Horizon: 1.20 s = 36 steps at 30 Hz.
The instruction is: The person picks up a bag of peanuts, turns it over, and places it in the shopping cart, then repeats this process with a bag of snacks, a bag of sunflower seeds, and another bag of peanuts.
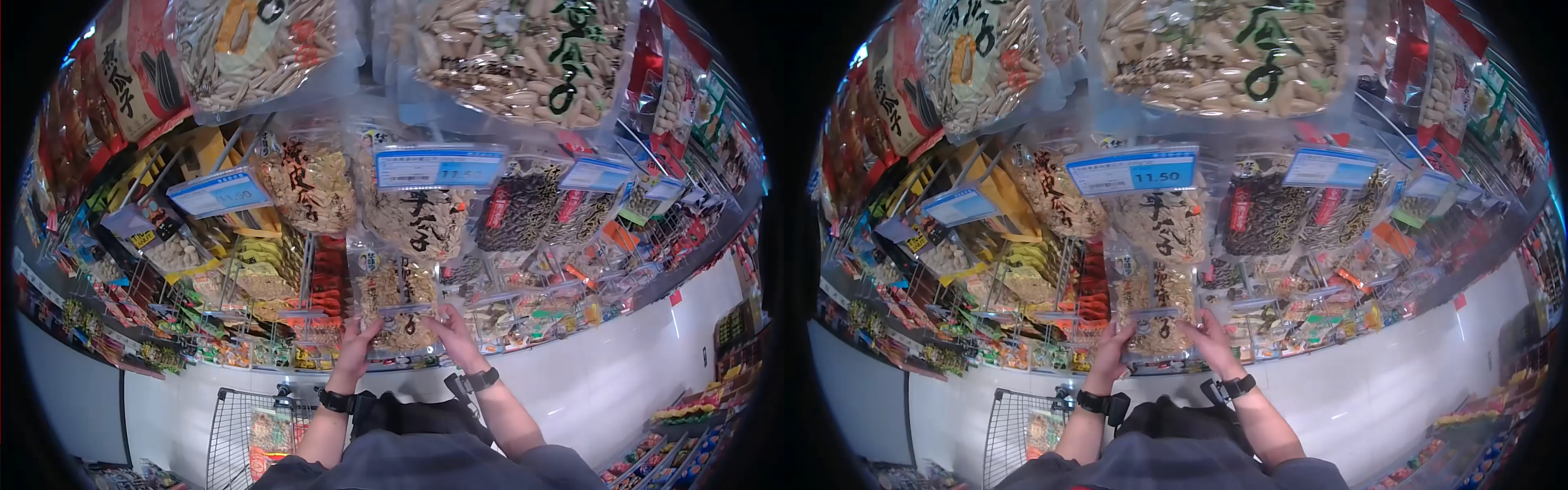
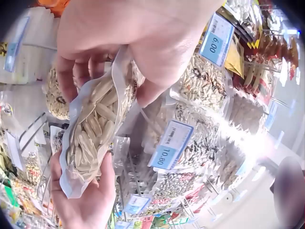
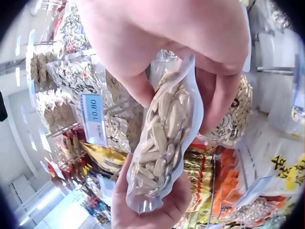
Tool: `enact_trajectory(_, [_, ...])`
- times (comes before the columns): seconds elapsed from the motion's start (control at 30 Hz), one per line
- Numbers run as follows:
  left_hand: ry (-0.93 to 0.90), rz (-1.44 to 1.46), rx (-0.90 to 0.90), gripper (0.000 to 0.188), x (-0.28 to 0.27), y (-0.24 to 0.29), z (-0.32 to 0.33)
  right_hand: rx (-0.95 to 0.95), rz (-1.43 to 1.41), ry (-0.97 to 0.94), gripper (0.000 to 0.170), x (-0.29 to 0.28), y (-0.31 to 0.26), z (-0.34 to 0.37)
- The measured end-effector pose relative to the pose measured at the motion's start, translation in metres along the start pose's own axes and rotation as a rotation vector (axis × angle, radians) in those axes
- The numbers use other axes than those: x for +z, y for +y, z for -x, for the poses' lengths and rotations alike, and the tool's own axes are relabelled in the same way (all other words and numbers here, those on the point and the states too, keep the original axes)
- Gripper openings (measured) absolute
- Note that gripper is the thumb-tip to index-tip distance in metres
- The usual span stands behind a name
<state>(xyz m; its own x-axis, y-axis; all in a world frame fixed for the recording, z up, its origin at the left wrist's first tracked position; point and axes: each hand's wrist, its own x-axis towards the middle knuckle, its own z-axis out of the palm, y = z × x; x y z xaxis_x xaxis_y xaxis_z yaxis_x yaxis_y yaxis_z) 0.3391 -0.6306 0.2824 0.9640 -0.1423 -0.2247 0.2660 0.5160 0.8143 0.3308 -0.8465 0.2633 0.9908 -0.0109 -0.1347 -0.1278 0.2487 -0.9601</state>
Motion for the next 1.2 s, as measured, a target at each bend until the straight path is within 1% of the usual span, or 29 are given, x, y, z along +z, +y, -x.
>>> enact_trajectory(0.03, [0.011,0.046,-0.027,0.031,0.007,0.000,0.005,-0.007,-0.006,-0.005,0.030,0.000,-0.007,0.004])
enact_trajectory(0.1, [-0.005,0.027,-0.046,0.032,0.006,-0.004,0.015,0.036,-0.120,-0.047,0.035,-0.004,-0.012,0.016])
enact_trajectory(0.17, [-0.012,0.016,-0.058,0.033,0.004,-0.012,0.026,0.054,-0.119,-0.091,0.037,-0.017,0.000,0.020])
enact_trajectory(0.23, [0.047,0.039,-0.071,0.033,0.004,-0.022,0.041,0.085,0.022,-0.103,0.038,-0.023,0.003,0.028])
enact_trajectory(0.27, [0.060,0.036,-0.069,0.033,0.004,-0.027,0.050,0.092,0.017,-0.113,0.038,-0.027,0.004,0.035])
enact_trajectory(0.33, [0.048,0.083,-0.117,0.030,0.011,-0.034,0.069,0.123,-0.074,-0.149,0.043,-0.031,-0.009,0.054])
enact_trajectory(0.37, [0.056,0.081,-0.123,0.030,0.015,-0.038,0.079,0.133,-0.078,-0.150,0.043,-0.037,-0.009,0.061])
enact_trajectory(0.43, [0.057,0.159,-0.130,0.029,0.025,-0.047,0.097,0.152,-0.017,-0.163,0.048,-0.046,-0.012,0.074])
enact_trajectory(0.47, [0.071,0.160,-0.135,0.029,0.028,-0.053,0.103,0.166,-0.019,-0.168,0.048,-0.050,-0.014,0.080])
enact_trajectory(0.53, [0.115,0.170,-0.109,0.029,0.030,-0.066,0.119,0.263,-0.056,-0.201,0.050,-0.052,-0.028,0.092])
enact_trajectory(0.57, [0.139,0.170,-0.119,0.029,0.030,-0.071,0.127,0.287,-0.062,-0.208,0.050,-0.054,-0.022,0.096])
enact_trajectory(0.63, [0.097,0.165,-0.072,0.033,0.034,-0.074,0.138,0.209,-0.169,-0.252,0.050,-0.055,-0.010,0.101])
enact_trajectory(0.67, [0.120,0.130,-0.078,0.034,0.034,-0.076,0.144,0.206,-0.174,-0.274,0.045,-0.057,-0.007,0.107])
enact_trajectory(0.77, [0.205,0.176,-0.148,0.036,0.034,-0.079,0.163,0.271,-0.196,-0.291,0.043,-0.056,-0.002,0.122])
enact_trajectory(0.8, [0.176,0.194,-0.138,0.038,0.034,-0.078,0.168,0.345,-0.133,-0.303,0.052,-0.058,-0.002,0.127])
enact_trajectory(0.83, [0.165,0.196,-0.135,0.038,0.031,-0.079,0.171,0.335,-0.127,-0.298,0.052,-0.054,-0.002,0.133])
enact_trajectory(0.9, [0.149,0.166,-0.163,0.039,0.021,-0.079,0.179,0.218,-0.122,-0.278,0.054,-0.042,0.000,0.147])
enact_trajectory(0.93, [0.104,0.169,-0.166,0.040,0.015,-0.077,0.182,0.210,-0.122,-0.273,0.054,-0.038,0.002,0.152])
enact_trajectory(0.97, [0.095,0.164,-0.167,0.040,0.009,-0.074,0.185,0.265,-0.200,-0.290,0.051,-0.035,0.006,0.157])
enact_trajectory(1.03, [0.000,0.055,-0.196,0.039,-0.004,-0.063,0.191,0.374,-0.363,-0.314,0.043,-0.030,0.014,0.169])
enact_trajectory(1.07, [-0.031,0.039,-0.232,0.039,-0.013,-0.058,0.194,0.416,-0.363,-0.327,0.037,-0.028,0.017,0.174])
enact_trajectory(1.1, [-0.047,0.040,-0.235,0.039,-0.018,-0.052,0.198,0.405,-0.360,-0.314,0.037,-0.021,0.018,0.180])
enact_trajectory(1.17, [-0.081,-0.118,-0.244,0.041,-0.027,-0.043,0.205,0.433,-0.294,-0.283,0.036,-0.008,0.022,0.192])
enact_trajectory(1.2, [-0.099,-0.116,-0.235,0.043,-0.032,-0.041,0.209,0.425,-0.302,-0.268,0.037,0.001,0.023,0.198])
